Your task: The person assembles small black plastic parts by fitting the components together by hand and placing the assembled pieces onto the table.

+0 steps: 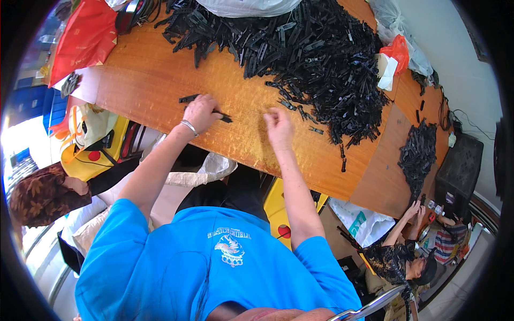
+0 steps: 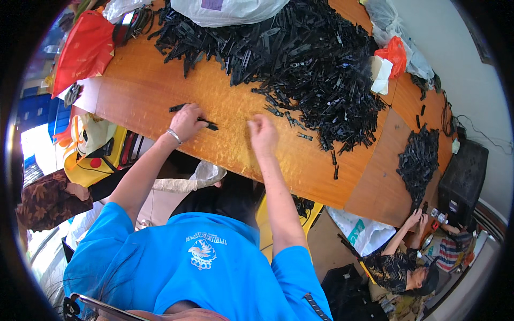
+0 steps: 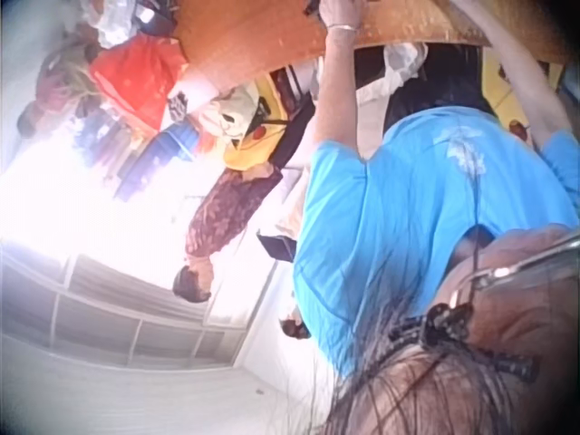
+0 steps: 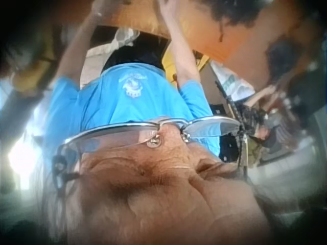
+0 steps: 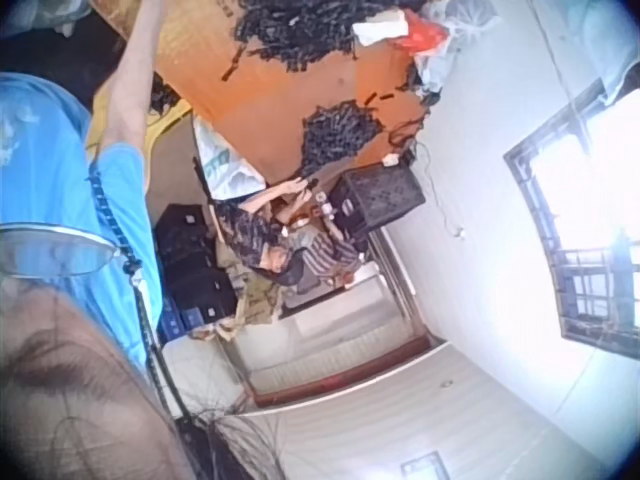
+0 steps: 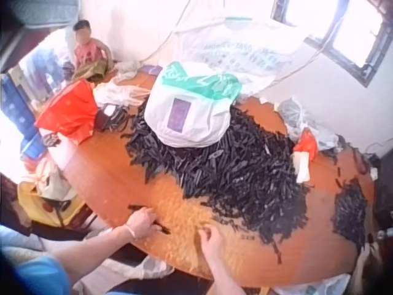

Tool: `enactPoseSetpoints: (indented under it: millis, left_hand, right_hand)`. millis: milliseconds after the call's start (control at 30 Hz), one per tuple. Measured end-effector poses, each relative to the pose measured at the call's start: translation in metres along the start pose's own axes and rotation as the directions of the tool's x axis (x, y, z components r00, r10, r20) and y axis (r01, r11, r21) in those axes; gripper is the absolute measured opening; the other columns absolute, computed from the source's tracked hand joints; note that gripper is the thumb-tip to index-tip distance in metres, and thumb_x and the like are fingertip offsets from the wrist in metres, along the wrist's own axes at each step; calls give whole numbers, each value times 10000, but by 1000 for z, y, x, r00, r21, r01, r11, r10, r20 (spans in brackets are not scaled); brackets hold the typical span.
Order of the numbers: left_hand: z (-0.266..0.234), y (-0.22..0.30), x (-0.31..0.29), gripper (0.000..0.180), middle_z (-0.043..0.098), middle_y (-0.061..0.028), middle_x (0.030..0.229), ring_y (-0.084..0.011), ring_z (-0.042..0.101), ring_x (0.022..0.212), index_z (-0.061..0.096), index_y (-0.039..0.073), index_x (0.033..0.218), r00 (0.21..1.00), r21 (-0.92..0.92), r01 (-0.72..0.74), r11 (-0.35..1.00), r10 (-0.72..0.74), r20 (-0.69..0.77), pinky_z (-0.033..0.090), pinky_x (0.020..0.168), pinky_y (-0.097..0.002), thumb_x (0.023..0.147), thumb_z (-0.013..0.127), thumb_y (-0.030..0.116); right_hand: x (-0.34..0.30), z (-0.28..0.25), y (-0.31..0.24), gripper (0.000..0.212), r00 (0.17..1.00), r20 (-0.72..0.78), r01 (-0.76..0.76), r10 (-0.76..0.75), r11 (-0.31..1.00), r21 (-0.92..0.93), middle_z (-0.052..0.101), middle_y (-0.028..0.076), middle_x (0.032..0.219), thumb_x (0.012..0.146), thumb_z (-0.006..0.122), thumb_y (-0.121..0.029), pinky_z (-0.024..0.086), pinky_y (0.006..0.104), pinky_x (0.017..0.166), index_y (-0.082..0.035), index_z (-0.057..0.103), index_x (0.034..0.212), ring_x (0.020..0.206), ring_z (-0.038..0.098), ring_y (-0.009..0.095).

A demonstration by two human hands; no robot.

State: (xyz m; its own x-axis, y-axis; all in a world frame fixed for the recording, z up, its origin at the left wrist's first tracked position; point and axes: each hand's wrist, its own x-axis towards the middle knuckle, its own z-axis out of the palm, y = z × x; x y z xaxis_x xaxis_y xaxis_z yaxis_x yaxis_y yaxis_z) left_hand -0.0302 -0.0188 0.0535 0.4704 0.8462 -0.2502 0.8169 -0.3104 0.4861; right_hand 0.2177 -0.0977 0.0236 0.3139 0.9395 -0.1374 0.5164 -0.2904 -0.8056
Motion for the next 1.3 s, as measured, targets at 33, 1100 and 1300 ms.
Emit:
enactPoseSetpoints:
  millis: [33,1100,1300]
  left_hand:
    - [-8,0,0,217,597,-122,949,-318,551,1009,703,88,915,997,108,43,993,-49,54,461,891,-405,728,735,194]
    - [42,40,89,106,619,-98,942,-301,605,957,648,90,857,915,-139,138,981,-180,-362,512,787,-414,773,686,142]
    - [33,43,65,77,629,-110,938,-306,617,934,642,76,859,942,-222,74,972,-141,-306,507,776,-422,797,668,114]
  right_hand:
    - [10,-9,9,206,995,-84,45,-57,990,-137,607,100,867,832,696,-106,527,379,663,-69,626,1022,765,642,253]
    - [2,42,-4,146,959,-98,253,-267,958,-136,611,115,937,816,677,-57,515,417,607,-89,599,935,722,629,340]
    - [9,33,-7,226,967,-149,189,-207,973,-130,609,113,975,812,696,-76,516,418,648,-90,626,1027,792,635,329]
